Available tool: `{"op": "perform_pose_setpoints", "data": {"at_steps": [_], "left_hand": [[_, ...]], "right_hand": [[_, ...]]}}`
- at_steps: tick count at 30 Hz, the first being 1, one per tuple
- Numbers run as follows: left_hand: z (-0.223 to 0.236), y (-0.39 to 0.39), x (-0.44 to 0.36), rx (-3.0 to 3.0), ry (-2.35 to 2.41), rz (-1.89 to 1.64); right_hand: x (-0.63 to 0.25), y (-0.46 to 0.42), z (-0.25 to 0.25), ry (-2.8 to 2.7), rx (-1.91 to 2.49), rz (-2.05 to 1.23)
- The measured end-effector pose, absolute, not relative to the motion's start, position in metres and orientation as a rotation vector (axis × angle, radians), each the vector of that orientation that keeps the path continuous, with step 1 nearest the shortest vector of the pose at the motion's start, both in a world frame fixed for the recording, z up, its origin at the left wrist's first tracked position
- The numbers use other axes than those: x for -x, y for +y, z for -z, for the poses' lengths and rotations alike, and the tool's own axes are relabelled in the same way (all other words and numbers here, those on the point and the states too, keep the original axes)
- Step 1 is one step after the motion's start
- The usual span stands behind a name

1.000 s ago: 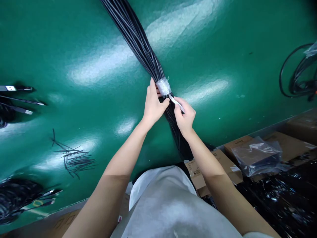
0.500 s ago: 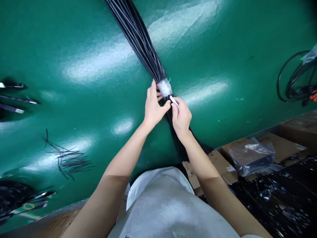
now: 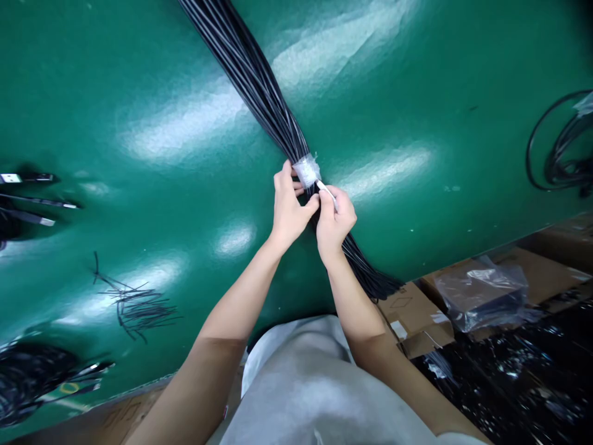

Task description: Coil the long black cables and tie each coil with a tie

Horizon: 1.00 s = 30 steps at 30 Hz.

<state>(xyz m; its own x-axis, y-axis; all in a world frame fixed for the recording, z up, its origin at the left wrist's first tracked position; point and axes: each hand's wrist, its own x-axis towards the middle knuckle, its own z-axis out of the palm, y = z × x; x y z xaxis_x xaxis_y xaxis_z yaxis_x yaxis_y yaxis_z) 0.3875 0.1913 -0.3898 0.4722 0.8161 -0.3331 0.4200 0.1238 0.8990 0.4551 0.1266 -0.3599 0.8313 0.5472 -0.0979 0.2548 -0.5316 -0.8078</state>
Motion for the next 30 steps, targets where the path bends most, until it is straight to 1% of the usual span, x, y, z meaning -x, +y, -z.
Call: {"op": "perform_pose_setpoints", "data": {"at_steps": [7, 12, 17, 22, 26, 30], "left_hand": [[0.389, 0.196, -0.384, -1.51, 1.132, -0.376], [0.388, 0.199, -0.384, -1.512, 1.137, -0.364], [0.383, 0.202, -0.385, -1.496, 1.144, -0.343], [0.379, 0.207, -0.389, -1.461, 1.177, -0.308], [0.375, 0.215, -0.392, -1.409, 1.191, -0.265], [0.367, 0.222, -0.392, -1.399, 1.153, -0.188]], "right_hand": [[-0.458, 0.128, 0.361, -0.444, 2.101, -0.432], [-0.459, 0.134, 0.365, -0.455, 2.095, -0.517], [-0.459, 0.133, 0.368, -0.502, 2.096, -0.401], [-0.471, 0.124, 0.366, -0.405, 2.098, -0.265], [-0.469, 0.117, 0.358, -0.609, 2.047, -0.422], [-0.458, 0.114, 0.357, -0.739, 2.123, -0.415]]}}
